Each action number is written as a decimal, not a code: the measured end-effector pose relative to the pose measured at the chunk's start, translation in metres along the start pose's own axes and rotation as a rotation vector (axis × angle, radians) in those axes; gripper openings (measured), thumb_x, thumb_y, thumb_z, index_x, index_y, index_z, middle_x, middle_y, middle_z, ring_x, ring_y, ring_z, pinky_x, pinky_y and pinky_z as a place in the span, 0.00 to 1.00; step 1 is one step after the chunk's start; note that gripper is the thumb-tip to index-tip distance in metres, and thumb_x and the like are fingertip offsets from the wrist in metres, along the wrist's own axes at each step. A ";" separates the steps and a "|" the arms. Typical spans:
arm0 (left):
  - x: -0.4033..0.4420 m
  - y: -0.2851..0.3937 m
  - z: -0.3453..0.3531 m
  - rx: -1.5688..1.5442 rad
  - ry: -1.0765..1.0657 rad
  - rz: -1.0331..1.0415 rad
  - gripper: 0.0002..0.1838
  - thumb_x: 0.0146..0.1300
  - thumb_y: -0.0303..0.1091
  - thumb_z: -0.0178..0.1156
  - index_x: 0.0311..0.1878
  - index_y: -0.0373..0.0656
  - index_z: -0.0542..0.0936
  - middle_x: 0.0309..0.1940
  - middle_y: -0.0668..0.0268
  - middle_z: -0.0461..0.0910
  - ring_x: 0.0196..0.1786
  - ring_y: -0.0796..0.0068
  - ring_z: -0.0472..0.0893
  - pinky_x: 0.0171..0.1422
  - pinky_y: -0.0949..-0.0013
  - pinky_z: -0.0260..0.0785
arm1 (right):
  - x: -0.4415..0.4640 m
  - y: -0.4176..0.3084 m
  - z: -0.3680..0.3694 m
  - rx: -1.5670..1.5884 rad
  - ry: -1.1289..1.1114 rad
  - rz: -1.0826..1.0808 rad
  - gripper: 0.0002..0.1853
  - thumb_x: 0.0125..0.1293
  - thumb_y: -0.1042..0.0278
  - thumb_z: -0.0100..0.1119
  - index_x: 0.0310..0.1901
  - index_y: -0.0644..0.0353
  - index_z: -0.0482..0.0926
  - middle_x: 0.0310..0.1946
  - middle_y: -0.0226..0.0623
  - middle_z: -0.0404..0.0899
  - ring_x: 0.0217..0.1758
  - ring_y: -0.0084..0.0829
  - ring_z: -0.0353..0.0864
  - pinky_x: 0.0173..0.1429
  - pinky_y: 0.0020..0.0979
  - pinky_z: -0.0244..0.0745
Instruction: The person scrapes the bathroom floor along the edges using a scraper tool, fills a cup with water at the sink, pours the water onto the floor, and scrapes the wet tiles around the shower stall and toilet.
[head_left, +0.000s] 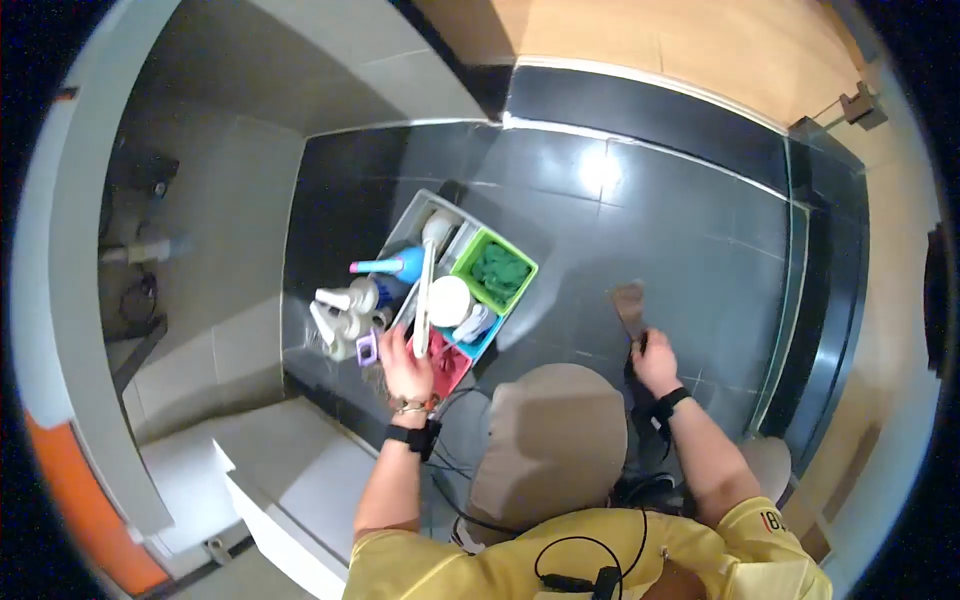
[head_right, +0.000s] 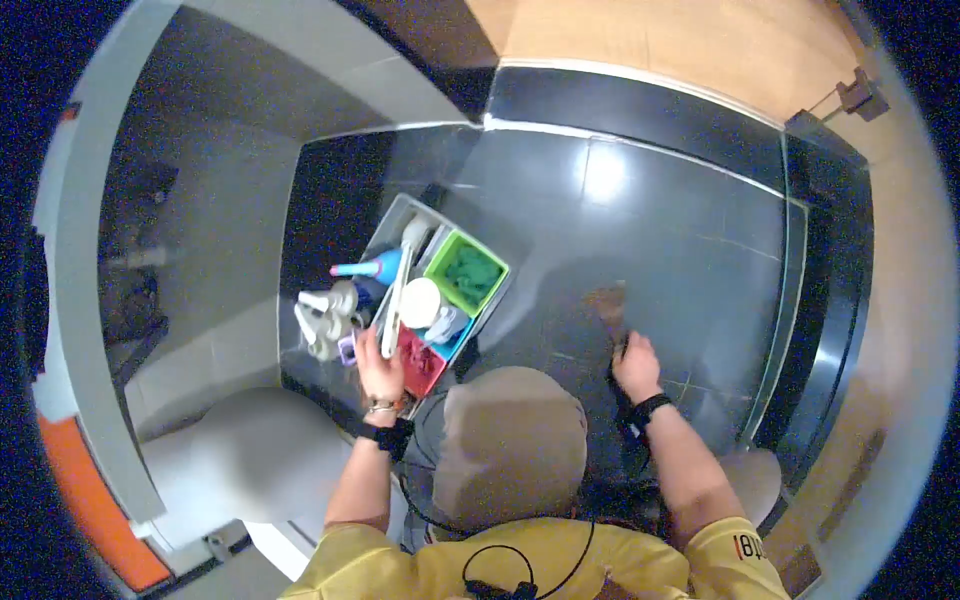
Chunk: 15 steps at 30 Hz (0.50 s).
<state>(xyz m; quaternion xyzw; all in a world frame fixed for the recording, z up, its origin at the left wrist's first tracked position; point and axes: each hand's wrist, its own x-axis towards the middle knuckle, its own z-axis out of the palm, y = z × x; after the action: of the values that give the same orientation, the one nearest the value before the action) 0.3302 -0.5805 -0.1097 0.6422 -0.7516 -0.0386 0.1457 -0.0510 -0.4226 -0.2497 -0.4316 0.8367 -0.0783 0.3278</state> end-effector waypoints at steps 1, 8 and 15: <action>-0.002 0.018 -0.008 -0.051 -0.024 -0.049 0.25 0.53 0.30 0.58 0.57 0.43 0.68 0.52 0.52 0.68 0.52 0.48 0.71 0.55 0.56 0.67 | -0.003 -0.007 -0.015 -0.023 0.049 -0.005 0.23 0.53 0.63 0.60 0.49 0.62 0.68 0.44 0.49 0.72 0.48 0.49 0.73 0.50 0.42 0.71; 0.023 0.004 0.036 -0.219 -0.300 -0.218 0.13 0.58 0.42 0.53 0.44 0.48 0.76 0.39 0.52 0.78 0.42 0.48 0.77 0.45 0.53 0.70 | -0.003 -0.011 -0.065 0.140 -0.013 -0.212 0.20 0.53 0.67 0.59 0.48 0.63 0.72 0.36 0.47 0.76 0.40 0.43 0.77 0.45 0.38 0.73; 0.002 0.015 -0.030 -0.098 -0.054 -0.102 0.09 0.53 0.36 0.59 0.34 0.42 0.80 0.31 0.54 0.79 0.38 0.53 0.78 0.44 0.57 0.70 | -0.029 0.024 -0.070 0.446 -0.133 -0.223 0.16 0.54 0.68 0.59 0.44 0.65 0.76 0.28 0.42 0.79 0.31 0.34 0.78 0.37 0.32 0.72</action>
<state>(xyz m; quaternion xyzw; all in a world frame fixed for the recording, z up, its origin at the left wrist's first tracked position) 0.3235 -0.5764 -0.0772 0.6706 -0.7187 -0.0999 0.1544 -0.0981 -0.3959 -0.1913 -0.4423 0.7226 -0.2681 0.4586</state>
